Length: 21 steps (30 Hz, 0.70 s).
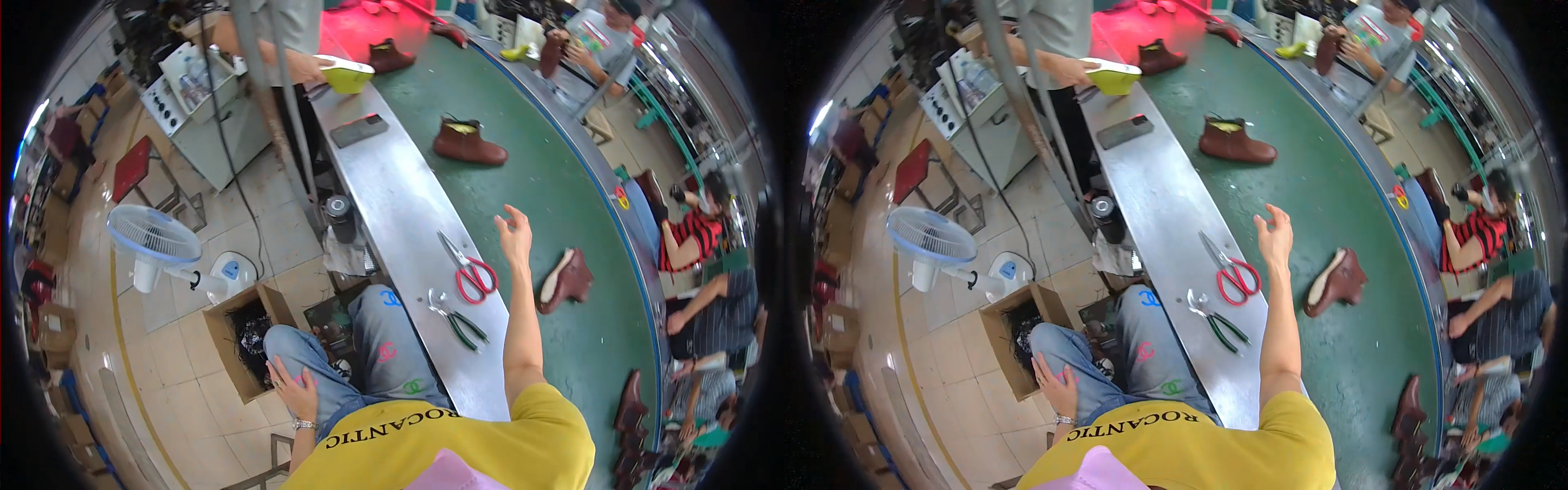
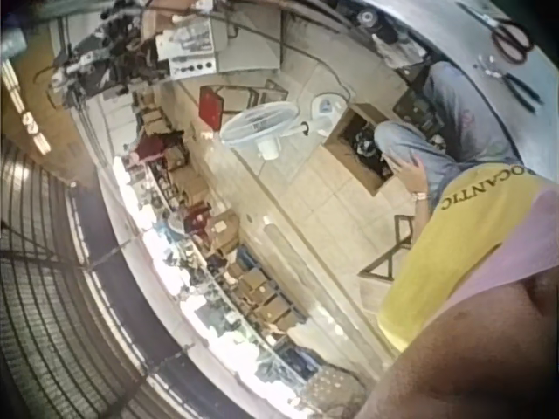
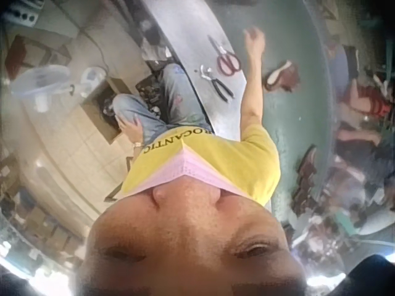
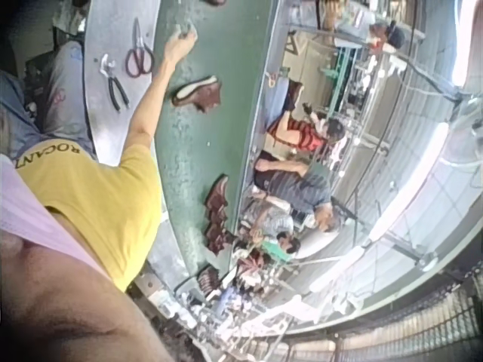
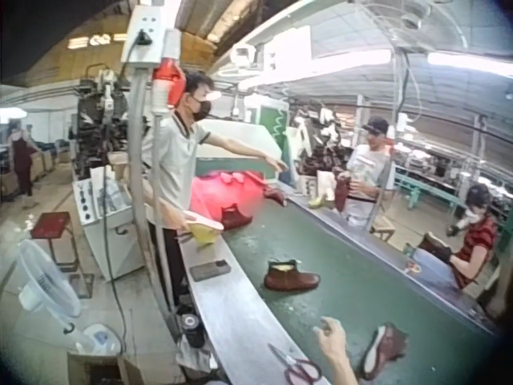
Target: The recorder is lasting and finishing a shoe, using a hammer to shape the material over a last and cutting away excess material.
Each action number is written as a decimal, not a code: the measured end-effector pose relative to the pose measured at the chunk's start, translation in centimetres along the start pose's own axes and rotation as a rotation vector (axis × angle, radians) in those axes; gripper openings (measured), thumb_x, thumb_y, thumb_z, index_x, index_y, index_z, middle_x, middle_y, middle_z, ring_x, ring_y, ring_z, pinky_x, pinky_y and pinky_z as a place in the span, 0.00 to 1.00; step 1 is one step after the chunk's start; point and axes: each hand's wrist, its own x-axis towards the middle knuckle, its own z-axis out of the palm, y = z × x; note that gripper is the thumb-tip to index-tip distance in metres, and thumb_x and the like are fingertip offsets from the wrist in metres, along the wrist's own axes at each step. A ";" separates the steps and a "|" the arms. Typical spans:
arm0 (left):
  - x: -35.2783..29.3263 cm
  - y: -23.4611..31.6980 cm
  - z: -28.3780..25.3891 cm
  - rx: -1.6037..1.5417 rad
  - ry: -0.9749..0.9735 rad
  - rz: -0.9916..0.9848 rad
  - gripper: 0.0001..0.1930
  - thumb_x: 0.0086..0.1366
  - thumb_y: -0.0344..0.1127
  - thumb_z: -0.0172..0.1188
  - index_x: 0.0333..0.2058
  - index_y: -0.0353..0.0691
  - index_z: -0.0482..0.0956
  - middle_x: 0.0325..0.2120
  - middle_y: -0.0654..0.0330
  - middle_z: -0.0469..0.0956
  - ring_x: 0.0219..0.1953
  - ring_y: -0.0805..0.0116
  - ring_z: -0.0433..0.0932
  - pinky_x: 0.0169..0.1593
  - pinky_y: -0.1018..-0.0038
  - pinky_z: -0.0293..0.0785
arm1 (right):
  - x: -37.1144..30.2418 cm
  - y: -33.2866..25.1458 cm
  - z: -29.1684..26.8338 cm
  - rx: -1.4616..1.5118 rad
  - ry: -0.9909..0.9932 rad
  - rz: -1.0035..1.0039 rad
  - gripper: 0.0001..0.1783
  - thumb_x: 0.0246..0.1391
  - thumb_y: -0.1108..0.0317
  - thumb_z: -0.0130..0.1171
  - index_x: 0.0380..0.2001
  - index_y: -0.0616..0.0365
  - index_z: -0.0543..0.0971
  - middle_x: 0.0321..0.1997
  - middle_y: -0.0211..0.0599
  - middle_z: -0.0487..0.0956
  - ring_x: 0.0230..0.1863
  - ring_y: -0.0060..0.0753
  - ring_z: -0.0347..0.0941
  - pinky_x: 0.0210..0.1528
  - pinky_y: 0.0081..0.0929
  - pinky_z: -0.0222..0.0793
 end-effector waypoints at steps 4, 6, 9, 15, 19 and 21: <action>-0.3 -0.6 0.1 -0.012 0.000 -0.007 0.39 0.60 0.44 0.60 0.67 0.38 0.56 0.65 0.37 0.54 0.65 0.39 0.57 0.65 0.54 0.56 | 7.3 -3.0 8.5 0.152 -0.164 -0.110 0.26 0.51 0.60 0.66 0.53 0.57 0.77 0.53 0.43 0.78 0.50 0.41 0.76 0.55 0.33 0.69; -0.3 -0.5 -0.2 0.003 0.007 -0.023 0.39 0.59 0.45 0.61 0.66 0.38 0.57 0.65 0.37 0.55 0.64 0.40 0.58 0.65 0.54 0.56 | 12.2 -2.2 12.1 0.094 -0.146 -0.260 0.27 0.51 0.62 0.66 0.53 0.60 0.76 0.53 0.45 0.78 0.50 0.42 0.76 0.55 0.33 0.69; 0.1 -0.5 -0.4 0.048 0.023 -0.041 0.39 0.59 0.48 0.61 0.66 0.41 0.58 0.65 0.39 0.56 0.64 0.41 0.59 0.64 0.54 0.57 | 18.8 -1.8 15.2 0.202 -0.230 -0.268 0.31 0.49 0.64 0.67 0.55 0.68 0.72 0.53 0.51 0.76 0.51 0.43 0.73 0.56 0.36 0.67; 0.4 -0.4 0.2 0.062 0.063 -0.063 0.39 0.58 0.51 0.60 0.66 0.48 0.59 0.65 0.43 0.57 0.63 0.45 0.61 0.61 0.53 0.61 | 23.6 -1.5 17.8 -0.152 -0.187 -0.287 0.38 0.53 0.61 0.63 0.62 0.71 0.64 0.62 0.60 0.69 0.64 0.55 0.64 0.66 0.38 0.58; -0.1 -0.6 0.5 0.098 0.038 -0.102 0.39 0.59 0.53 0.59 0.66 0.50 0.59 0.65 0.44 0.57 0.62 0.46 0.62 0.60 0.53 0.62 | 18.6 -3.2 17.7 -0.219 -0.151 -0.307 0.31 0.53 0.47 0.62 0.44 0.68 0.78 0.43 0.56 0.79 0.47 0.58 0.75 0.51 0.47 0.69; -0.4 -0.7 0.5 0.099 0.033 -0.103 0.39 0.59 0.53 0.59 0.67 0.50 0.58 0.65 0.44 0.57 0.62 0.46 0.63 0.60 0.53 0.62 | 16.2 -3.6 16.5 -0.385 -0.057 -0.310 0.31 0.58 0.42 0.52 0.45 0.63 0.79 0.46 0.56 0.79 0.47 0.60 0.75 0.48 0.49 0.70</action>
